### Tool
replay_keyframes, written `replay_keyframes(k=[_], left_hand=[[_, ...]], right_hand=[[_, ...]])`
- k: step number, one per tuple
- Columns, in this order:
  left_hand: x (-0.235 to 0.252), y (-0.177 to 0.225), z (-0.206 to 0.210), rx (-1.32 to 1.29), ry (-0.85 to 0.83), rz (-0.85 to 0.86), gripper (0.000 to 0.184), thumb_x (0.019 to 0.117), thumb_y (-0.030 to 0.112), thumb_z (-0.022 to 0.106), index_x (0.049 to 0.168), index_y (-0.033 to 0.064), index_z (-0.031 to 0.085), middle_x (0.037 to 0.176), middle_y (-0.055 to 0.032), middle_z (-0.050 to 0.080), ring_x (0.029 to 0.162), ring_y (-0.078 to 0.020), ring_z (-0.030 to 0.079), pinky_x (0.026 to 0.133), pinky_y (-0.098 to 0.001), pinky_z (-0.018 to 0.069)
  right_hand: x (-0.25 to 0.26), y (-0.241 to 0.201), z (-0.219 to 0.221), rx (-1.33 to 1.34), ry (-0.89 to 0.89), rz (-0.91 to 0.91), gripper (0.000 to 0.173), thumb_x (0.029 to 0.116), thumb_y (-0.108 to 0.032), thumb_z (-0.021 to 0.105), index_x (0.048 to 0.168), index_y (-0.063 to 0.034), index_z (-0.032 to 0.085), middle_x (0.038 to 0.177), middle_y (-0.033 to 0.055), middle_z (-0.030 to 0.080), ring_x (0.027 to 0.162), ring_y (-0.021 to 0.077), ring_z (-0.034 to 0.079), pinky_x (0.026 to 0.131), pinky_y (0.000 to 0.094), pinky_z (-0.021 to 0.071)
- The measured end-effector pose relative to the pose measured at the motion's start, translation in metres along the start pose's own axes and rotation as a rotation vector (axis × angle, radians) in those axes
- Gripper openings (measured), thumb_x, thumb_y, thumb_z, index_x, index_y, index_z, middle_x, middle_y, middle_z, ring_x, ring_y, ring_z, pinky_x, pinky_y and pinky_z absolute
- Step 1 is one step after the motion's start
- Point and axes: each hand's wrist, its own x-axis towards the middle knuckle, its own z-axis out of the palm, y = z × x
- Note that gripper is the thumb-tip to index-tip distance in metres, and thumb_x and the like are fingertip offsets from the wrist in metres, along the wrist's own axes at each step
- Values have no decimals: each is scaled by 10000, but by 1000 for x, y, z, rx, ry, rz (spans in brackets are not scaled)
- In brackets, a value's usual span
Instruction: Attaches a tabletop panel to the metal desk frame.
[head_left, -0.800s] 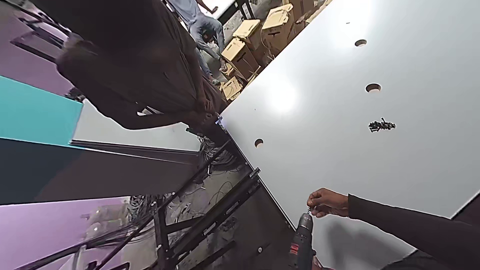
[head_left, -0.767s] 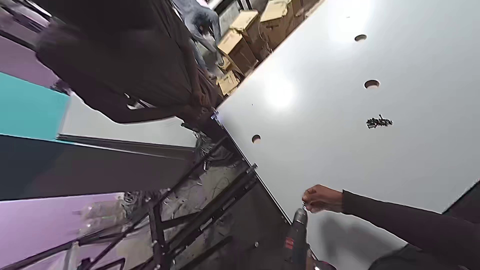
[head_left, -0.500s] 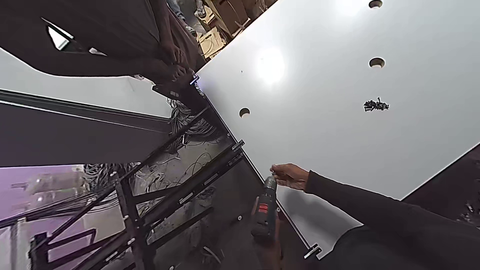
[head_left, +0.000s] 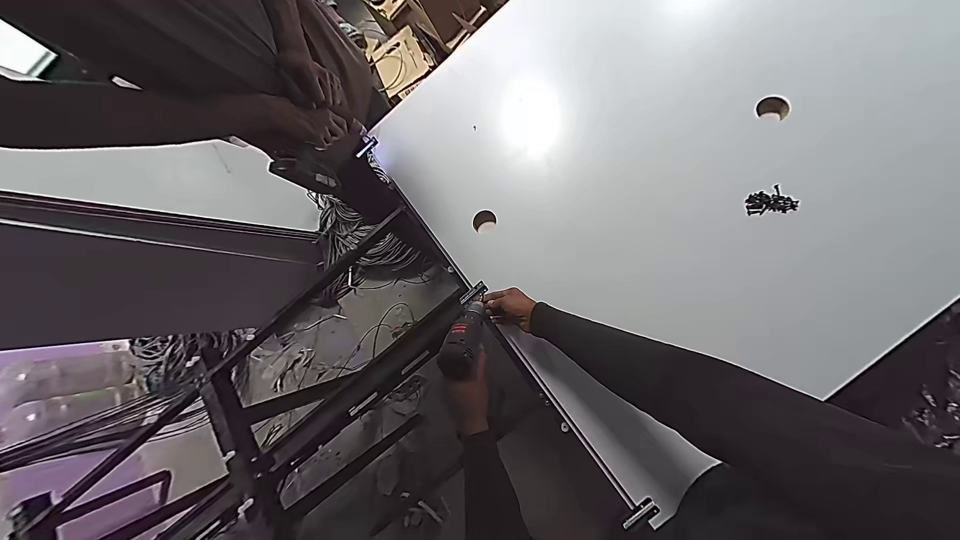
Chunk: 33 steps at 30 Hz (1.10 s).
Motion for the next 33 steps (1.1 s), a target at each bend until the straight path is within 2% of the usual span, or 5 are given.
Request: replay_keyframes(k=[18, 22, 25, 29, 33], left_hand=[[23, 35, -1, 153, -107, -122, 622, 838, 290, 853, 1284, -61, 598, 1073, -237, 697, 913, -335, 700, 877, -550, 549], [60, 59, -13, 227, -241, -153, 570, 831, 301, 839, 1257, -3, 614, 1011, -174, 707, 786, -275, 708, 748, -506, 594], [92, 72, -20, 331, -369, -190, 587, 828, 340, 822, 1271, 20, 606, 1026, -179, 708, 805, -296, 713, 758, -534, 594], [109, 84, -25, 432, -441, -114, 492, 854, 324, 795, 1249, 77, 639, 1016, -140, 729, 823, -276, 721, 778, -520, 592], [114, 91, -20, 499, -474, -150, 396, 884, 340, 751, 1137, 53, 653, 914, -121, 707, 712, -242, 688, 703, -480, 584]], right_hand=[[10, -7, -10, -36, -35, 119, 280, 1052, -120, 504, 1310, -75, 603, 1029, 64, 689, 791, 121, 643, 660, 299, 520], [5, -34, -14, -600, 181, -135, 336, 1051, -322, 535, 1162, -70, 727, 1042, 93, 763, 917, 209, 725, 843, 463, 570], [-35, -92, 11, -887, 162, -349, 598, 997, -676, 466, 1170, -176, 745, 1063, 101, 752, 1005, 313, 706, 842, 637, 532], [-67, -135, 69, -1394, 82, -321, 859, 903, -871, 316, 1050, -128, 721, 1006, 151, 716, 1001, 361, 690, 756, 630, 522], [-53, -128, 74, -1533, 132, -307, 940, 944, -836, 187, 1000, -65, 721, 1112, 169, 717, 1166, 360, 653, 1086, 732, 337]])
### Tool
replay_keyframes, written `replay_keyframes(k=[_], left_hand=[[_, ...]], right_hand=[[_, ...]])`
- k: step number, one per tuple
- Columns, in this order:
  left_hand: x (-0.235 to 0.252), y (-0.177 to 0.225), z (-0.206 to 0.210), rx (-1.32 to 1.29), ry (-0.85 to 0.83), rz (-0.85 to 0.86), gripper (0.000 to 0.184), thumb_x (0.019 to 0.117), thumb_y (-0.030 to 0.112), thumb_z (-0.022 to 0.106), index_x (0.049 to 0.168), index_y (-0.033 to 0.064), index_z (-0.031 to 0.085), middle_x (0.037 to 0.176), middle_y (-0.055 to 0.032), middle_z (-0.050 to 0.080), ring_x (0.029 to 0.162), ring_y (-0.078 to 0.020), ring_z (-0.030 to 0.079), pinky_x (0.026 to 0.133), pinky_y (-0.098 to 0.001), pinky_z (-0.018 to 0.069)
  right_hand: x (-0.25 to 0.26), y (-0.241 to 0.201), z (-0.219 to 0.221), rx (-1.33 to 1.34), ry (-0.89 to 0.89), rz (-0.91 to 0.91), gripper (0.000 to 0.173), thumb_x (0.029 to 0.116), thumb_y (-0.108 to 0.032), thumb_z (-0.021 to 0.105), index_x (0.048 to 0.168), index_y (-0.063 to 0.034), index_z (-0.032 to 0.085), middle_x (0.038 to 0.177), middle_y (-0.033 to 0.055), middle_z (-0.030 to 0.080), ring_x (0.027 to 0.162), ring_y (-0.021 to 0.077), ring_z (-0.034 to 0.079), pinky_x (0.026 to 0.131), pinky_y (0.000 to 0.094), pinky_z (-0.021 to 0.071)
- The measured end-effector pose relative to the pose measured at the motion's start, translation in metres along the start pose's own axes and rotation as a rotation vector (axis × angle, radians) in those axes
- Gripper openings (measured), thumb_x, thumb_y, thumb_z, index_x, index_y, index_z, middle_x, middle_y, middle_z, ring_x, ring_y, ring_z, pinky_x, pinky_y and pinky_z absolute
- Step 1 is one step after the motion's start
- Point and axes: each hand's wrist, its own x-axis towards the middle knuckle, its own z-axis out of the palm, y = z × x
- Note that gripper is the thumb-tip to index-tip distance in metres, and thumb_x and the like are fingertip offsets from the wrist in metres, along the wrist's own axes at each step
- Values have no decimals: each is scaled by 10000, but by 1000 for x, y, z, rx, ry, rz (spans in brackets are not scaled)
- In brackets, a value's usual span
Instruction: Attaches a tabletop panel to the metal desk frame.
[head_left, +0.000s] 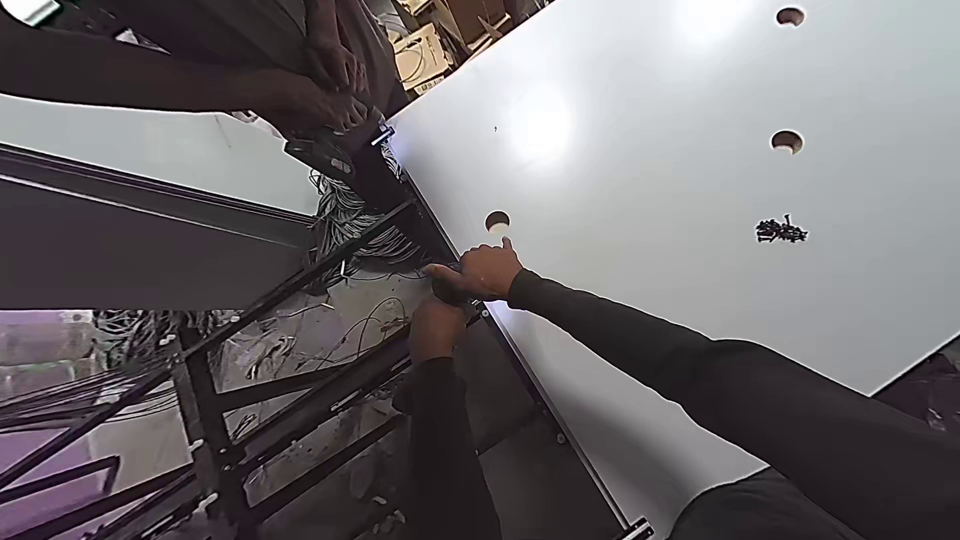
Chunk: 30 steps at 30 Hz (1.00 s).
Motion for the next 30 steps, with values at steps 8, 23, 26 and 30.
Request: replay_keyframes(k=[8, 23, 26, 30], left_hand=[[17, -4, 13, 10, -18, -40, 376, 855, 353, 762, 1078, 63, 675, 907, -127, 713, 748, -269, 693, 731, -524, 567], [-6, -4, 30, -148, 76, 42, 455, 874, 297, 777, 1213, 20, 655, 1012, -172, 741, 865, -313, 732, 800, -539, 589], [-43, -7, 60, -219, 186, 59, 600, 873, 310, 784, 1353, 14, 581, 1141, -234, 706, 1029, -391, 702, 898, -614, 551], [-129, -9, 121, -473, 350, 213, 803, 861, 217, 825, 1528, 32, 416, 1282, -293, 638, 1170, -436, 640, 999, -614, 504]], right_hand=[[16, 12, 12, -10, -8, 1, 937, 947, -831, 134, 969, -105, 728, 1088, 148, 726, 1143, 356, 663, 1050, 765, 340], [-30, 21, 13, 199, -21, -46, 849, 996, -767, 240, 1483, -138, 535, 1507, 171, 539, 1443, 378, 450, 1155, 756, 224], [-92, 78, 26, 283, 229, -160, 742, 1025, -653, 409, 1571, -151, 419, 1650, 99, 371, 1537, 280, 325, 1248, 623, 197], [-179, 221, 48, 156, 625, -87, 655, 1019, -570, 493, 1471, -96, 514, 1633, 93, 395, 1497, 250, 389, 1236, 492, 283]])
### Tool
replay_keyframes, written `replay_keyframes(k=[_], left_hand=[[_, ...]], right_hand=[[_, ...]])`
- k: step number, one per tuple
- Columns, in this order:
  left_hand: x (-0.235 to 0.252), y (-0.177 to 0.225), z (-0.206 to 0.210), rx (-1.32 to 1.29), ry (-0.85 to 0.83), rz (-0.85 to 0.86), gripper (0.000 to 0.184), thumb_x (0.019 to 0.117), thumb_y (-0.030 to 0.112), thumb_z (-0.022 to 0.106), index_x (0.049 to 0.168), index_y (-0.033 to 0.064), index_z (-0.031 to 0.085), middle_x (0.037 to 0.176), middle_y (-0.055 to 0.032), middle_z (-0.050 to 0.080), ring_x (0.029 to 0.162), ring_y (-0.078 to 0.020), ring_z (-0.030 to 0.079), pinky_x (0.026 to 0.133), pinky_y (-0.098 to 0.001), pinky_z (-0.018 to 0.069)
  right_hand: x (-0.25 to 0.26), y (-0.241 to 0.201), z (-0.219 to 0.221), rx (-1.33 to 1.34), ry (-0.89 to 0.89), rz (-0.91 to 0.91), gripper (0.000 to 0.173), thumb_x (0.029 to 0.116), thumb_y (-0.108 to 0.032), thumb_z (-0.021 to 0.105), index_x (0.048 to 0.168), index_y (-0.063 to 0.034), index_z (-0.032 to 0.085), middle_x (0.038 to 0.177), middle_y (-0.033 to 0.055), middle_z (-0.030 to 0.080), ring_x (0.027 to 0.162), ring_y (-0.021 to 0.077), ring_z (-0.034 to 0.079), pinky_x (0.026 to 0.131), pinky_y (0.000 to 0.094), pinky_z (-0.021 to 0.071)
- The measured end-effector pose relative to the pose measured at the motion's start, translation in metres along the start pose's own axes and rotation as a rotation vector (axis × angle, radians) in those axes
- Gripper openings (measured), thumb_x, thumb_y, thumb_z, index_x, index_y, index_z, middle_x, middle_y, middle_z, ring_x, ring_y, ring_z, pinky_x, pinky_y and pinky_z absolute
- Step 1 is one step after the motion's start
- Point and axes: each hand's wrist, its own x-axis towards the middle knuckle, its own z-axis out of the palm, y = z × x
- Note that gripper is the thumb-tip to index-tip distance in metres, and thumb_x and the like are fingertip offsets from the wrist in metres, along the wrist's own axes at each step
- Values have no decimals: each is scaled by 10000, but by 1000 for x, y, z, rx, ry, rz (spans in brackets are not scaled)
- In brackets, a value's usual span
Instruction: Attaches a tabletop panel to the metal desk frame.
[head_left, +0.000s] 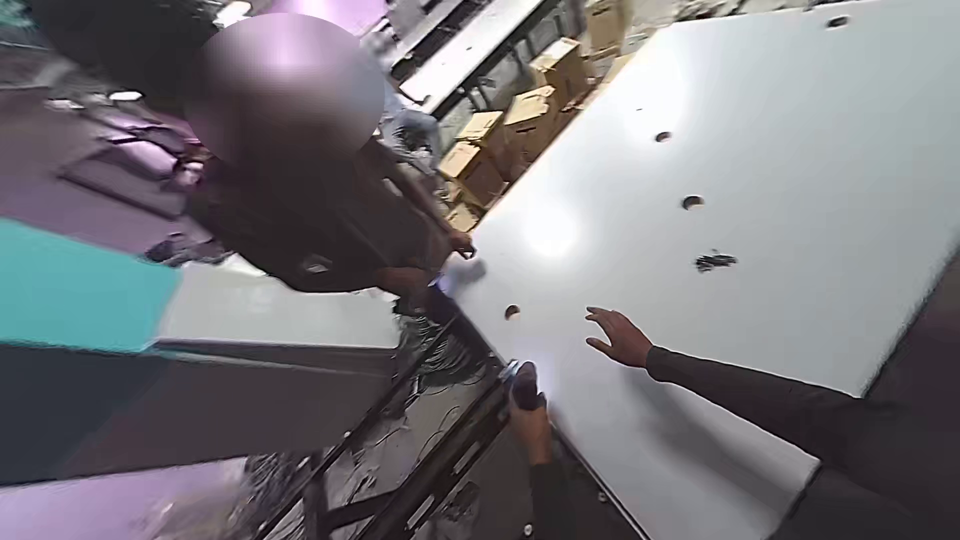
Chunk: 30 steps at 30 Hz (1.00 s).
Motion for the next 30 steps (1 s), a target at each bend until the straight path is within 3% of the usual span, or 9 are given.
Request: replay_keyframes(k=[4, 7, 12, 17, 19, 21, 23, 25, 30], left_hand=[[-115, -2, 49, -281, -119, 242, 995, 810, -24, 740, 1629, 79, 184, 1591, -243, 371, 1429, -353, 441, 1158, -506, 401], [-169, 18, 93, -236, -197, 307, 1068, 809, -39, 667, 1657, 137, 43, 1648, -251, 238, 1477, -392, 349, 1171, -534, 362], [-228, 48, 179, 64, -215, 260, 938, 808, -33, 681, 1627, 143, 259, 1452, -311, 475, 1291, -528, 493, 1001, -710, 429], [-265, 64, 243, 343, -213, 287, 861, 783, -19, 702, 1568, 174, 407, 1383, -271, 555, 1183, -511, 572, 894, -715, 460], [-276, 65, 260, 390, -196, 318, 858, 775, -23, 689, 1563, 174, 412, 1373, -264, 552, 1170, -496, 576, 884, -694, 470], [-284, 64, 269, 439, -169, 339, 867, 770, -13, 680, 1569, 177, 403, 1371, -243, 551, 1168, -470, 579, 883, -674, 480], [-290, 65, 274, 463, -154, 339, 863, 766, 2, 701, 1563, 170, 415, 1372, -231, 555, 1164, -455, 590, 883, -661, 493], [-289, 66, 274, 462, -153, 331, 867, 753, 11, 718, 1556, 159, 426, 1379, -221, 563, 1181, -447, 591, 902, -651, 502], [-287, 64, 274, 435, -181, 283, 883, 743, 19, 708, 1561, 185, 420, 1397, -190, 566, 1226, -409, 575, 955, -631, 485]], right_hand=[[-110, 147, -84, -230, 230, 355, 724, 1002, -579, 491, 1513, -67, 469, 1658, 124, 341, 1544, 268, 302, 1265, 514, 220], [-153, 219, -137, -297, 268, 549, 874, 965, -650, 507, 1571, -36, 372, 1698, 153, 229, 1575, 305, 210, 1275, 521, 181], [-149, 280, -181, -316, 192, 546, 1058, 899, -773, 509, 1613, -31, 270, 1705, 169, 195, 1588, 304, 158, 1287, 517, 149], [-90, 292, -179, -268, 169, 317, 1108, 854, -803, 554, 1629, -70, 253, 1711, 174, 171, 1596, 299, 117, 1302, 489, 115], [-64, 293, -173, -257, 131, 225, 1043, 881, -749, 582, 1638, -112, 253, 1709, 182, 171, 1594, 301, 129, 1300, 485, 130], [-45, 293, -165, -256, 91, 126, 812, 969, -606, 580, 1612, -166, 350, 1694, 170, 233, 1581, 299, 191, 1291, 486, 170], [-39, 293, -158, -240, 65, 0, 488, 1050, -378, 548, 1457, -111, 566, 1623, 152, 394, 1539, 289, 312, 1275, 467, 246], [-38, 290, -153, -191, 79, -95, 318, 1070, -202, 511, 1286, -37, 678, 1504, 139, 545, 1479, 269, 423, 1251, 414, 320], [-43, 293, -154, -141, 49, -109, 281, 1076, -104, 452, 1209, 14, 670, 1396, 145, 616, 1421, 241, 495, 1196, 359, 402]])
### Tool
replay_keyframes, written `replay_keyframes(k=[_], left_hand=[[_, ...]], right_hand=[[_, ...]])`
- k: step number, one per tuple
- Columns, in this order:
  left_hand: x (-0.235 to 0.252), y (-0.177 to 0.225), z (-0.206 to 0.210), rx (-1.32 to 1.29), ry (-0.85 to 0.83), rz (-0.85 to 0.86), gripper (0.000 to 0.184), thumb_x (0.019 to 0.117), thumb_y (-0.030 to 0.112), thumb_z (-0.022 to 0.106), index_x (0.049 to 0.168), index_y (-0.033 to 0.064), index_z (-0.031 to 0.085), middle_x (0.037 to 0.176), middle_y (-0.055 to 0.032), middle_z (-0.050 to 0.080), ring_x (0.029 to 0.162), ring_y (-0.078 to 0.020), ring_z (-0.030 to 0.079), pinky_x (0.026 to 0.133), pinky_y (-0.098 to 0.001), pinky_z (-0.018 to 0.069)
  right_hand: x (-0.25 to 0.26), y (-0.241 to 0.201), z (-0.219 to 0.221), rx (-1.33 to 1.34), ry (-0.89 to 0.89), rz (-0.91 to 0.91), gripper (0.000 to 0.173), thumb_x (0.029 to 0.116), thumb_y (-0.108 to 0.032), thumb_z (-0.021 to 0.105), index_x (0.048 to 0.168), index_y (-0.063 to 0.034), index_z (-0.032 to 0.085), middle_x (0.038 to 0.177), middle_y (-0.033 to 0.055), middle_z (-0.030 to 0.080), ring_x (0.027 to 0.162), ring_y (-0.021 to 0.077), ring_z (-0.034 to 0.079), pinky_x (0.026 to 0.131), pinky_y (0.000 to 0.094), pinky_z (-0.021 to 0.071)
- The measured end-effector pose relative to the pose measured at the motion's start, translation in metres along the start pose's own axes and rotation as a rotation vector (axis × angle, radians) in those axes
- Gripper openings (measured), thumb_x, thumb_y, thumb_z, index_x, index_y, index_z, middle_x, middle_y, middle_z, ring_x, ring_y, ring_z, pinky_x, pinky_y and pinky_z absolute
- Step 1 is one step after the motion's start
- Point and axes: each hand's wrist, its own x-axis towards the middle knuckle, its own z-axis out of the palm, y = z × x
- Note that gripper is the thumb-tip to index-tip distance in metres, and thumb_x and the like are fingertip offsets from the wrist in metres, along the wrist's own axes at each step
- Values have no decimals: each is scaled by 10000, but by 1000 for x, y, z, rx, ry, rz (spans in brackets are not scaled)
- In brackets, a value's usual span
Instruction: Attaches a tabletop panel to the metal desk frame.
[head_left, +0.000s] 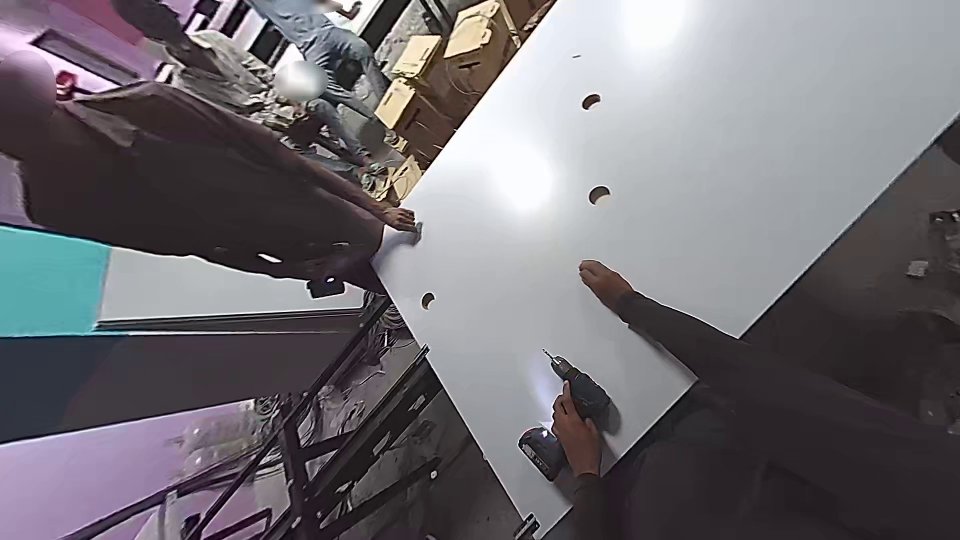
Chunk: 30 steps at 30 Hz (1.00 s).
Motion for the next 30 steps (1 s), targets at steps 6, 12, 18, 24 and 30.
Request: replay_keyframes(k=[6, 12, 18, 24, 30], left_hand=[[1, 3, -4, 26, -28, -13, 881, 753, 54, 736, 1561, 216, 426, 1399, -179, 574, 1212, -390, 593, 948, -596, 508], [1, -1, -6, 16, -67, -8, 885, 764, 92, 736, 1573, 228, 404, 1405, -163, 571, 1238, -366, 583, 960, -560, 521], [3, -7, -4, 60, -97, 22, 900, 773, 124, 735, 1589, 214, 365, 1417, -162, 564, 1228, -351, 597, 946, -543, 537], [7, -11, -8, 46, -147, 59, 926, 783, 140, 744, 1603, 168, 317, 1443, -170, 545, 1248, -344, 598, 944, -535, 551], [10, -16, -12, -26, -143, 88, 941, 764, 153, 783, 1594, 177, 341, 1417, -183, 562, 1187, -346, 644, 869, -552, 590]], right_hand=[[-1, -3, -6, -36, 43, -61, 331, 1069, -71, 422, 1315, -53, 643, 1376, 153, 623, 1381, 291, 529, 1167, 401, 433], [1, -23, -30, 12, -121, 53, 349, 1101, -152, 391, 1303, -2, 633, 1460, 173, 567, 1448, 337, 449, 1201, 428, 368], [-1, -7, -2, -102, 50, 2, 237, 1066, -75, 448, 1145, 16, 651, 1296, 181, 637, 1318, 315, 569, 1095, 400, 492], [-5, -4, 0, -109, 123, 16, 350, 1046, -220, 542, 1319, -14, 621, 1483, 179, 539, 1448, 343, 443, 1208, 442, 371], [-92, -19, -25, -79, 105, 263, 699, 969, -434, 657, 1501, -28, 457, 1611, 207, 371, 1527, 350, 313, 1249, 465, 298]])
